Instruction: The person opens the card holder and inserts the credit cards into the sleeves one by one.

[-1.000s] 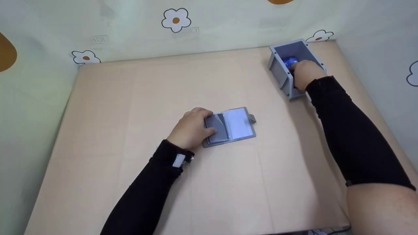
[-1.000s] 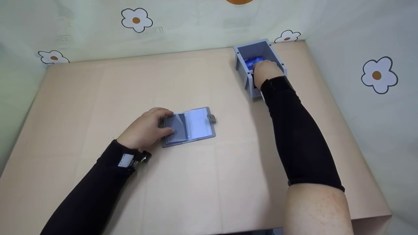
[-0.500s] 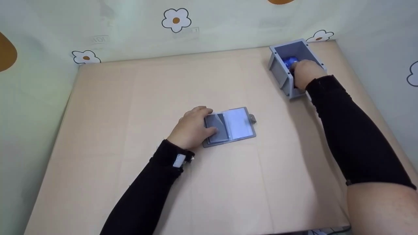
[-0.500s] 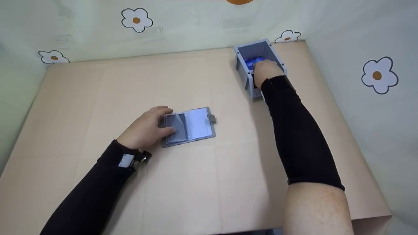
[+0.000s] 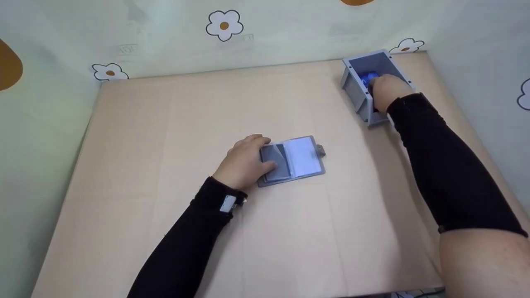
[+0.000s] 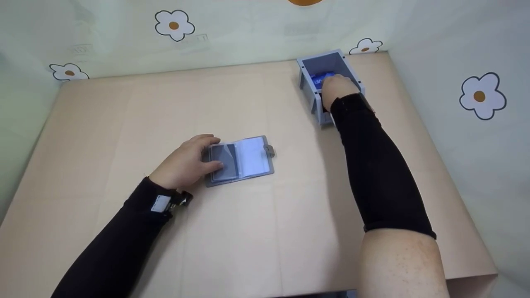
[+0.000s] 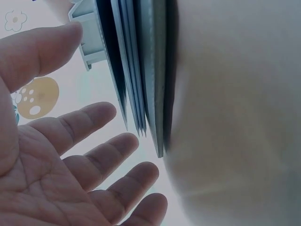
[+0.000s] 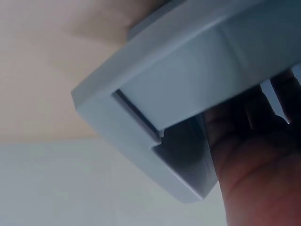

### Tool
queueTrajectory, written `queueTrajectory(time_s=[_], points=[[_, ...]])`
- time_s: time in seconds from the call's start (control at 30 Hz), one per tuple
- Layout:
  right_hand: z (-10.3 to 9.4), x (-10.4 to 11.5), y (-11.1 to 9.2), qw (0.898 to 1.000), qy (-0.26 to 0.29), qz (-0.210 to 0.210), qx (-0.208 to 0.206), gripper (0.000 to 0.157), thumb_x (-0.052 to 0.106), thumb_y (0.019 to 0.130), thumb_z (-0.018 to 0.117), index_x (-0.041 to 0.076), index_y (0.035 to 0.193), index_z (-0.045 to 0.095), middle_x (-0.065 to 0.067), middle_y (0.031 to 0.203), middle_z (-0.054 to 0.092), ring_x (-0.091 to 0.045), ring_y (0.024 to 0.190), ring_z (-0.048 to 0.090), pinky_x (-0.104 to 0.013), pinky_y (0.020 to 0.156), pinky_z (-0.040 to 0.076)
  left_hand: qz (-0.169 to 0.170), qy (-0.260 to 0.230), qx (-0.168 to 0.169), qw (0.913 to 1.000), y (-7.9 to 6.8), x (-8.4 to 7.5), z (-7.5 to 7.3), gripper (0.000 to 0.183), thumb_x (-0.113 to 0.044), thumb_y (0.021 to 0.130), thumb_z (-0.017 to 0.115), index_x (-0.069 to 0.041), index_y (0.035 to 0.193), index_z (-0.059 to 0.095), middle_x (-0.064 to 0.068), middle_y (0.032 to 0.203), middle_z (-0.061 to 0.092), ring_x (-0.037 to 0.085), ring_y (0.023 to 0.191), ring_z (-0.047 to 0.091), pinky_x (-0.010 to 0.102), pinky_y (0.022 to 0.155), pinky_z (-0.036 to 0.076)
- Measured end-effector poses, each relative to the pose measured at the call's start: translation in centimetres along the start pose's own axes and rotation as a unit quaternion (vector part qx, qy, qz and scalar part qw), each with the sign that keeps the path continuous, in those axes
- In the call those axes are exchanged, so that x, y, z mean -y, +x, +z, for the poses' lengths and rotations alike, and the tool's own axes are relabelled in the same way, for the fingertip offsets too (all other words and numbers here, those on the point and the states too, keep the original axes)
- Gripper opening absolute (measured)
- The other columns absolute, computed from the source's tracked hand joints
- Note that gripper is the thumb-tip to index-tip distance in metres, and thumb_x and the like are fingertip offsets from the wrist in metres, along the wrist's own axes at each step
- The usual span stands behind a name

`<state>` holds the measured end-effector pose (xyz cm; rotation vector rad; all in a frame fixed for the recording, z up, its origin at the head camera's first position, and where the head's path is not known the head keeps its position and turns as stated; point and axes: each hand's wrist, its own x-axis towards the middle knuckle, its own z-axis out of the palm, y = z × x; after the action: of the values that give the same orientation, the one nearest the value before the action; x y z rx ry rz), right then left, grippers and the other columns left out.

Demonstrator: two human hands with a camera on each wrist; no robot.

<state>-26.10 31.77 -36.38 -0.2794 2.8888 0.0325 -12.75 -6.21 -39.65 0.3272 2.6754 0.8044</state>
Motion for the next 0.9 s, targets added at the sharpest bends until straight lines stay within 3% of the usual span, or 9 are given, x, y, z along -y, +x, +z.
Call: queueTrajectory(time_s=[0.27, 0.57, 0.9], points=[[0.05, -0.45, -0.02, 1.0, 0.012, -0.009, 0.009, 0.033, 0.0, 0.089, 0.057, -0.015, 0.119, 0.058, -0.041, 0.113, 0.063, -0.052, 0.107, 0.061, -0.066, 0.103, 0.048, -0.002, -0.001, 0.002, 1.0, 0.04, -0.04, 0.01, 0.068, -0.037, 0.095, 0.076, -0.013, 0.154, 0.053, 0.01, 0.167, 0.042, 0.034, 0.154, 0.039, 0.049, 0.127, 0.031], [0.04, -0.55, -0.1, 1.0, 0.001, -0.009, -0.009, 0.03, -0.002, 0.091, 0.055, -0.013, 0.118, 0.06, -0.041, 0.112, 0.063, -0.056, 0.107, 0.062, -0.067, 0.099, 0.049, 0.0, 0.0, 0.002, 1.0, 0.0, -0.06, 0.01, 0.066, -0.037, 0.096, 0.075, -0.014, 0.154, 0.054, 0.009, 0.166, 0.043, 0.033, 0.153, 0.04, 0.05, 0.127, 0.031], [-0.48, -0.67, -0.27, 0.999, 0.011, 0.001, 0.035, 0.037, 0.007, 0.09, 0.059, -0.013, 0.121, 0.059, -0.038, 0.113, 0.064, -0.046, 0.102, 0.062, -0.066, 0.099, 0.051, 0.007, 0.006, -0.001, 1.0, -0.08, -0.05, 0.03, 0.066, -0.036, 0.095, 0.076, -0.013, 0.153, 0.055, 0.011, 0.165, 0.044, 0.035, 0.152, 0.042, 0.051, 0.126, 0.032]])
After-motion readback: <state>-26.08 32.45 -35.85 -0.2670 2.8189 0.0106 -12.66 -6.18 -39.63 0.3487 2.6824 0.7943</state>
